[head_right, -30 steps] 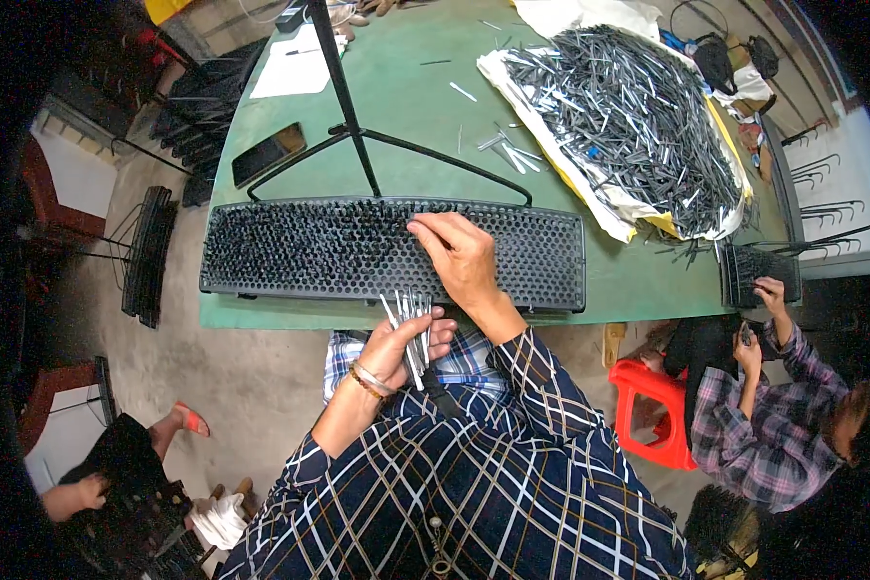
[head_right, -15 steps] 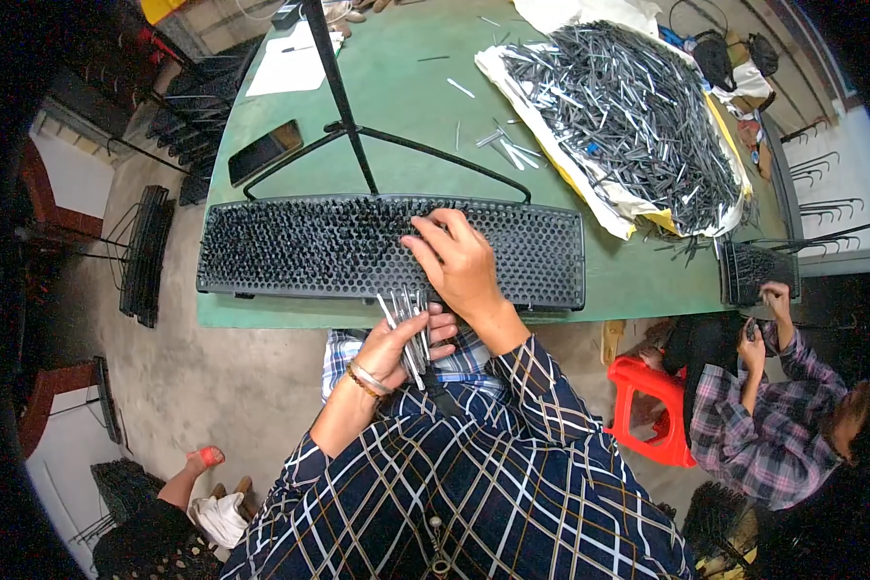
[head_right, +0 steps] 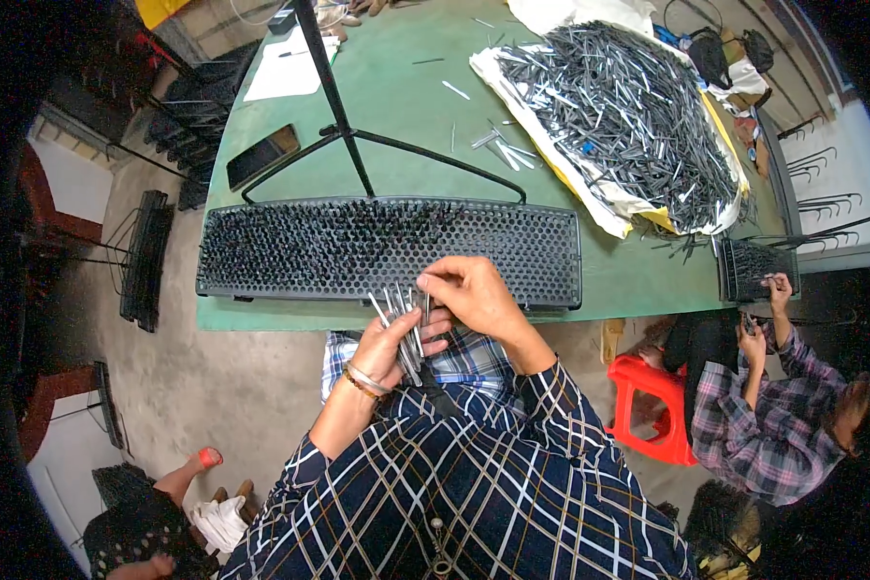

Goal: Inserting small metal rods into a black plastic grid template.

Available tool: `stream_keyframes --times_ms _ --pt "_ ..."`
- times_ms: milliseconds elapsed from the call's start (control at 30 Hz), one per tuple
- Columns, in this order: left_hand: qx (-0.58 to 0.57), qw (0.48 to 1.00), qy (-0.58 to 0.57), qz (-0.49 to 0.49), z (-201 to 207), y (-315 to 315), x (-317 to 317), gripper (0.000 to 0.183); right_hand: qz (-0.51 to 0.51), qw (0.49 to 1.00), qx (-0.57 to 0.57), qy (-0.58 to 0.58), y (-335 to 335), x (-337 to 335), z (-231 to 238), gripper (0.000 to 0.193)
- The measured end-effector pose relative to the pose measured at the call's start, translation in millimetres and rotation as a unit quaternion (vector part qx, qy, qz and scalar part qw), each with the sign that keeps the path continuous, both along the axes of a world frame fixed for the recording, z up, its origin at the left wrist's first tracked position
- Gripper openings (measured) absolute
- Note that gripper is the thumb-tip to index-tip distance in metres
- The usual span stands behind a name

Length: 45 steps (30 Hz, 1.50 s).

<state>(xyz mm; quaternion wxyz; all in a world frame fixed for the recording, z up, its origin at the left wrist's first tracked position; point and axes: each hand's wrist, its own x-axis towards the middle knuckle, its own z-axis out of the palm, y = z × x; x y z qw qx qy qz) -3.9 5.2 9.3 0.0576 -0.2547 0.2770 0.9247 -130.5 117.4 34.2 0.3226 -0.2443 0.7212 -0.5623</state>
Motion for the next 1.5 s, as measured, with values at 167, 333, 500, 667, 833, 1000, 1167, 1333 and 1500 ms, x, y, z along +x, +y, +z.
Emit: stream_keyframes --times_ms 167,333,500,667,833,1000,1167,1333,1500 --pt "0.013 1.000 -0.021 -0.005 -3.7 -0.5 0.8 0.028 -0.096 0.987 -0.126 0.024 -25.8 -3.7 10.8 0.019" --pt "0.005 1.000 -0.016 -0.019 -1.8 -1.5 3.4 0.028 -0.117 0.960 -0.094 0.237 -50.6 -6.4 2.8 0.015" --pt "0.017 1.000 -0.013 -0.019 -3.7 -4.0 4.5 0.028 -0.097 0.922 -0.093 0.364 -54.4 -10.0 -6.8 0.015" --pt "0.020 0.999 -0.023 -0.019 -3.0 -4.4 3.4 0.027 -0.066 0.867 -0.100 0.484 -55.3 -11.2 -3.5 0.015" --pt "0.020 0.999 -0.021 -0.020 -5.0 -5.2 2.3 0.026 -0.058 0.871 -0.120 0.474 -57.1 -10.6 -4.0 0.015" --pt "0.025 0.999 -0.018 -0.023 -5.0 -5.3 2.4 0.025 -0.051 0.886 -0.115 0.446 -55.7 -14.5 -5.0 0.015" --pt "0.023 0.999 -0.021 -0.022 -4.8 -6.3 2.1 0.024 -0.023 0.874 -0.106 0.473 -51.0 -22.8 -5.1 0.015" --pt "0.024 0.999 -0.023 -0.023 -4.9 -5.8 2.8 0.024 -0.005 0.889 -0.114 0.443 -51.3 -21.1 -4.5 0.015" --pt "0.018 0.999 -0.027 -0.022 -0.8 -5.1 1.9 0.024 0.040 0.870 -0.097 0.482 -50.3 -24.5 -6.3 0.018"
